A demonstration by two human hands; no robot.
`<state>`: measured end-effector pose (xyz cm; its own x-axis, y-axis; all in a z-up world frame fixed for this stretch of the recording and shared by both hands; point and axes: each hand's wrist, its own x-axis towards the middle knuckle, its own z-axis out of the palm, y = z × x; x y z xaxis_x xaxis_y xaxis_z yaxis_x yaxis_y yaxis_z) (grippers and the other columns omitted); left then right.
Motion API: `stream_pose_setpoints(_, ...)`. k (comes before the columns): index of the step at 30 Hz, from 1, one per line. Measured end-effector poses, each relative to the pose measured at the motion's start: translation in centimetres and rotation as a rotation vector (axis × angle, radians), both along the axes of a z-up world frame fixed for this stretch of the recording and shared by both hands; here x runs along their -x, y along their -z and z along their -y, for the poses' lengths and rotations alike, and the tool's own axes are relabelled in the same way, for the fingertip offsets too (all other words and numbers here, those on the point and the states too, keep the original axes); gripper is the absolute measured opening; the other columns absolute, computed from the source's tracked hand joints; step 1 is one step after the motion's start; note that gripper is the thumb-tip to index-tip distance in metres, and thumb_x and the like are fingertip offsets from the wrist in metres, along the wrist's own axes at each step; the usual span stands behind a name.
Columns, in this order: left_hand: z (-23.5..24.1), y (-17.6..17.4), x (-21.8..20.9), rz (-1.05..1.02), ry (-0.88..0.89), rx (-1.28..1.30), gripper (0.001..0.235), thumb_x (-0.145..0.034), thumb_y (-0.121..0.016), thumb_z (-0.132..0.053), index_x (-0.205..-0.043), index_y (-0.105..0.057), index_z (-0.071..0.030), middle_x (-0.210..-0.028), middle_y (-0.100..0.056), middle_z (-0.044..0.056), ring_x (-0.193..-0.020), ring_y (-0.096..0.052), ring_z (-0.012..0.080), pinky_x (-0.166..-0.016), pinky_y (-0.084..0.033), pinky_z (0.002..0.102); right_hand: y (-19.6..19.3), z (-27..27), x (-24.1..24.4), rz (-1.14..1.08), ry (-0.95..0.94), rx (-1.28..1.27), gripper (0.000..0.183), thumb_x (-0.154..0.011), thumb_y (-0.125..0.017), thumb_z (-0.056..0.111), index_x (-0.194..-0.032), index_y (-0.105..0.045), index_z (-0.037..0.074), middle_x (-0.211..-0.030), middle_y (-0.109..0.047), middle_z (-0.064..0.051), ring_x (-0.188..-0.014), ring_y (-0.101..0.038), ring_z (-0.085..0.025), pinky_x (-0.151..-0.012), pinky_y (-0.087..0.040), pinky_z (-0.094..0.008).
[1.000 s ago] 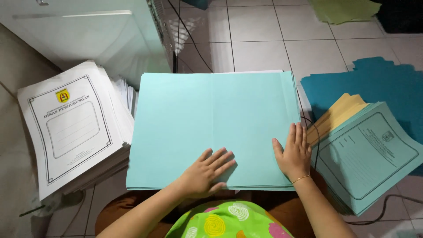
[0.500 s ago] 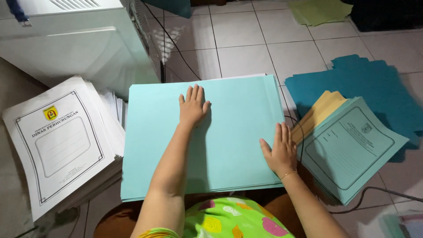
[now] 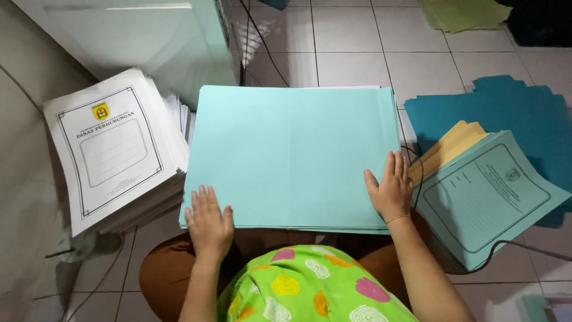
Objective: Organizing, smoothing, and stacking large paper folders on the floor in a print shop.
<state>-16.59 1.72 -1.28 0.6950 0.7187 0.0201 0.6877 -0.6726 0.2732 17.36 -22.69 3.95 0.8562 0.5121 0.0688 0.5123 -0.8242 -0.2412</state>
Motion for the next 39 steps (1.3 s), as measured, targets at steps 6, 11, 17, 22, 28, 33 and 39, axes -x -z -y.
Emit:
stream_pose_setpoints(6, 0.4, 0.8, -0.9, 0.047, -0.245, -0.180, 0.079, -0.102, -0.037, -0.048, -0.159, -0.027, 0.005, -0.165, -0.025, 0.031, -0.154, -0.017, 0.0495, -0.119, -0.016, 0.066, 0.1, 0.2, 0.2, -0.022, 0.004, -0.035, 0.084, -0.100, -0.038, 0.064, -0.160, -0.031, 0.006, -0.166, -0.028, -0.018, -0.154, -0.025, -0.034, -0.115, -0.034, -0.055)
stream_pose_setpoints(11, 8.6, -1.9, -9.2, 0.036, 0.377, 0.074, 0.071, -0.104, -0.034, -0.044, -0.161, -0.022, -0.003, -0.169, -0.019, 0.021, -0.157, -0.010, 0.0387, -0.122, -0.007, 0.057, 0.2, 0.5, 0.3, -0.039, 0.011, -0.054, 0.084, -0.098, -0.040, 0.065, -0.159, -0.032, 0.008, -0.167, -0.028, -0.016, -0.155, -0.024, -0.032, -0.115, -0.034, -0.056)
stream_pose_setpoints(17, 6.0, -1.5, -7.2, -0.037, 0.229, 0.067, 0.068, -0.106, -0.023, -0.046, -0.163, -0.021, -0.008, -0.171, -0.016, 0.015, -0.158, -0.010, 0.0329, -0.123, -0.007, 0.056, -0.1, 0.8, 0.5, -0.050, 0.002, -0.096, 0.085, -0.098, -0.042, 0.065, -0.158, -0.034, 0.007, -0.166, -0.030, -0.017, -0.154, -0.026, -0.033, -0.115, -0.034, -0.056)
stream_pose_setpoints(22, -0.1, 1.6, 0.7, 0.114, -0.217, -0.054, 0.070, -0.107, -0.031, -0.043, -0.162, -0.022, 0.000, -0.168, -0.021, 0.025, -0.156, -0.015, 0.0411, -0.121, -0.012, 0.062, 0.5, 0.9, 0.1, -0.035, -0.001, -0.087, 0.083, -0.098, -0.044, 0.064, -0.158, -0.035, 0.007, -0.166, -0.031, -0.016, -0.154, -0.026, -0.033, -0.113, -0.036, -0.057)
stream_pose_setpoints(28, 3.8, -1.3, -1.8, 0.045, 0.043, -0.028, 0.071, -0.105, -0.028, -0.046, -0.161, -0.023, -0.002, -0.169, -0.017, 0.023, -0.156, -0.008, 0.0418, -0.121, -0.009, 0.059, 0.5, 0.8, 0.3, -0.027, -0.003, -0.066, 0.082, -0.100, -0.042, 0.064, -0.158, -0.034, 0.007, -0.166, -0.030, -0.016, -0.154, -0.025, -0.033, -0.112, -0.036, -0.057)
stream_pose_setpoints(33, 5.5, -2.9, -8.6, -0.072, 0.778, -0.103, 0.071, -0.104, -0.032, -0.051, -0.165, -0.018, -0.016, -0.170, -0.021, 0.012, -0.157, -0.015, 0.0329, -0.122, -0.014, 0.052, 0.0, 0.5, 0.2, -0.011, -0.009, -0.065, 0.082, -0.100, -0.042, 0.063, -0.157, -0.035, 0.006, -0.165, -0.031, -0.018, -0.153, -0.027, -0.034, -0.113, -0.036, -0.057)
stream_pose_setpoints(39, -3.3, -0.6, -20.3, -0.009, 1.022, -0.141, 0.073, -0.106, -0.021, -0.056, -0.165, -0.017, -0.013, -0.172, -0.016, 0.011, -0.159, -0.013, 0.0312, -0.124, -0.015, 0.052, -0.3, -0.1, 0.0, -0.027, 0.014, -0.036, 0.081, -0.100, -0.040, 0.062, -0.157, -0.034, 0.005, -0.164, -0.031, -0.018, -0.153, -0.027, -0.035, -0.112, -0.036, -0.057)
